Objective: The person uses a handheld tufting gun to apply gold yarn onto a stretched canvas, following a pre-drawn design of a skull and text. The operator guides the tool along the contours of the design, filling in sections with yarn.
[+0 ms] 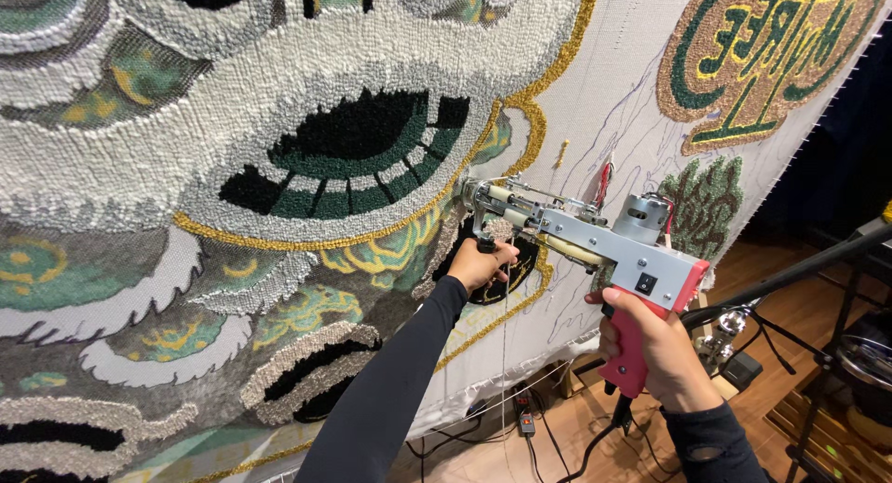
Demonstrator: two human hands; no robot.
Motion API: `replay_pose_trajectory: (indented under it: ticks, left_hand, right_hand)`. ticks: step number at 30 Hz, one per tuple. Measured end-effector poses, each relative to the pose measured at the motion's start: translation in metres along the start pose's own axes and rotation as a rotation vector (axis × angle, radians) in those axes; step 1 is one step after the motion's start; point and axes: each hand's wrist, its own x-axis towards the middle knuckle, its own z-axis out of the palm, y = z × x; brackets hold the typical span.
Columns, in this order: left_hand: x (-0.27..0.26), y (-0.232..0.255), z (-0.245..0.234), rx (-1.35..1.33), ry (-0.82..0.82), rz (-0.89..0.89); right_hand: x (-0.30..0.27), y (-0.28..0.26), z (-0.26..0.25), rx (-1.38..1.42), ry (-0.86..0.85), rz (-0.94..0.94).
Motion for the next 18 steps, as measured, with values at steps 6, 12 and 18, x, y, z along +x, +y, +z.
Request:
replay_pose_trajectory:
  ticks: [6,12,18]
  left_hand:
    - [-0.002,0.002,0.0,0.03,0.005,-0.009]
    - [-0.003,0.008,0.002,-0.001,0.042,-0.007]
    - [0.009,0.003,0.003,0.006,0.071,0.015]
  right_hand:
    - [0.0,0.002,0.0,-0.012,0.011,-0.005]
    - [0.003,0.004,0.003,-0.005,-0.007,-0.051]
    - [0.002,0.003,0.015,-0.027,0.082,-0.043]
